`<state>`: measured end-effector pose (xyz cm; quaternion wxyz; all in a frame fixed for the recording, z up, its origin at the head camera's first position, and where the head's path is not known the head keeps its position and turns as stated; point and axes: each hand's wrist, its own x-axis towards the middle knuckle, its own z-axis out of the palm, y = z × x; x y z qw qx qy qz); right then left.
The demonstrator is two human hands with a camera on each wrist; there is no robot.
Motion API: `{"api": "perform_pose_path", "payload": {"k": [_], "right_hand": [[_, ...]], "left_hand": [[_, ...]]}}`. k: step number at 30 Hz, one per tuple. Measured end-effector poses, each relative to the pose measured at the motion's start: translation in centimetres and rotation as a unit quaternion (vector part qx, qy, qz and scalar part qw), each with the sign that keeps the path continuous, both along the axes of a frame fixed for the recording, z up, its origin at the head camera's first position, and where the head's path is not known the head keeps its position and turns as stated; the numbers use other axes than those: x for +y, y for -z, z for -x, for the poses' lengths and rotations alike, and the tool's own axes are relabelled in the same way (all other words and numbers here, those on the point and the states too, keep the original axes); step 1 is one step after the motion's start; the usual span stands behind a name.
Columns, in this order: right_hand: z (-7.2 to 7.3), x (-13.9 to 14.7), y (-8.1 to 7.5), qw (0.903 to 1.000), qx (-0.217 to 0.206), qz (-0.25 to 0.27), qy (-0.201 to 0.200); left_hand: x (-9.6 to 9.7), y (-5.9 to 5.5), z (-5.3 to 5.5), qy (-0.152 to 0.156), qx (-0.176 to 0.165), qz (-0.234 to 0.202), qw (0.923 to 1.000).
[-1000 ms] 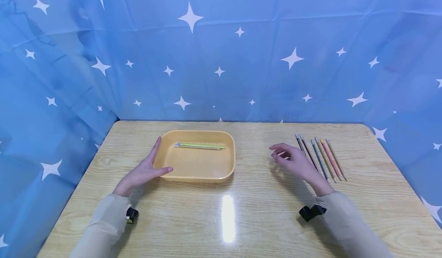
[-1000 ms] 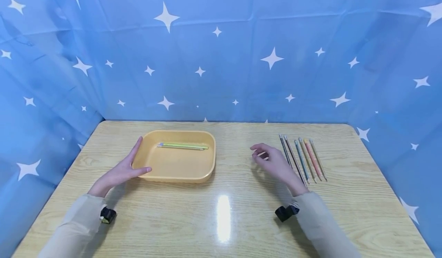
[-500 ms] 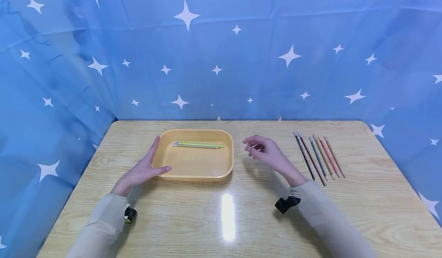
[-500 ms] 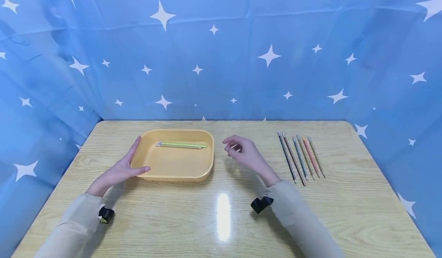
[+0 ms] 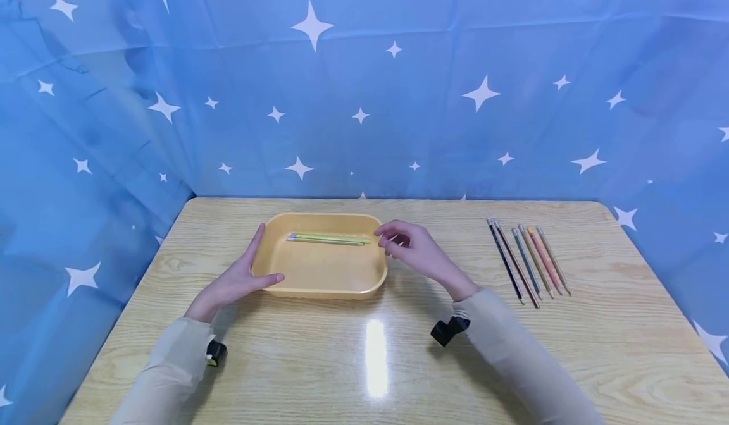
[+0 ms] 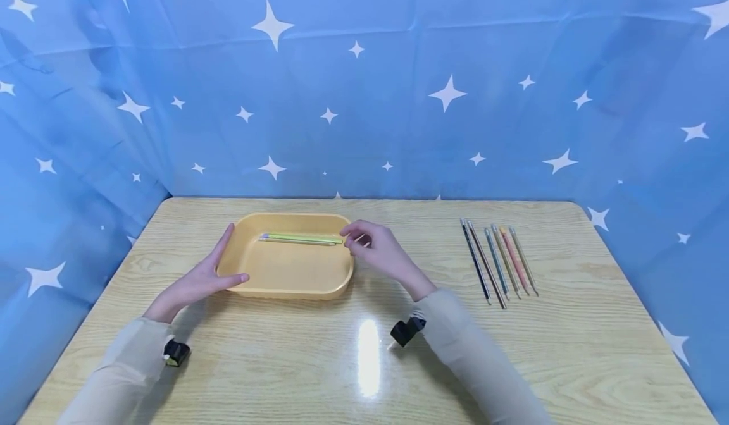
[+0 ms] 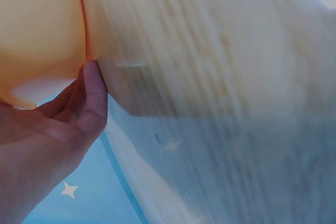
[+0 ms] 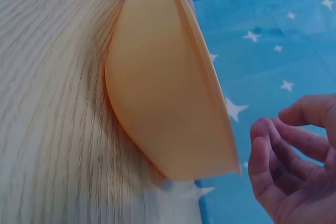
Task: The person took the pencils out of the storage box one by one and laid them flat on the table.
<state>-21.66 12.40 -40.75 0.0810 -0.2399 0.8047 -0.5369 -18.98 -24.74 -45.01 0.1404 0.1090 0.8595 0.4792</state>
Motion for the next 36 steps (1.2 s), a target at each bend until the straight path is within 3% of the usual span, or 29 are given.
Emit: {"api": "perform_pose_path", "payload": {"k": [16, 24, 36], "right_hand": [[1.4, -3.3, 0.3, 0.9997, 0.004, -0.002, -0.023], [2.1, -4.8, 0.9, 0.9980, 0.038, -0.030, -0.042], [2.7, -6.8, 0.9, 0.9969, 0.048, -0.053, -0.032]], "left_hand": [[0.3, -0.1, -0.3, -0.001, -0.001, 0.004, 1.0000], [0.1, 0.1, 0.0, -0.006, -0.005, -0.002, 1.0000], [0.0, 0.0, -0.1, -0.004, -0.001, -0.009, 1.0000]]}}
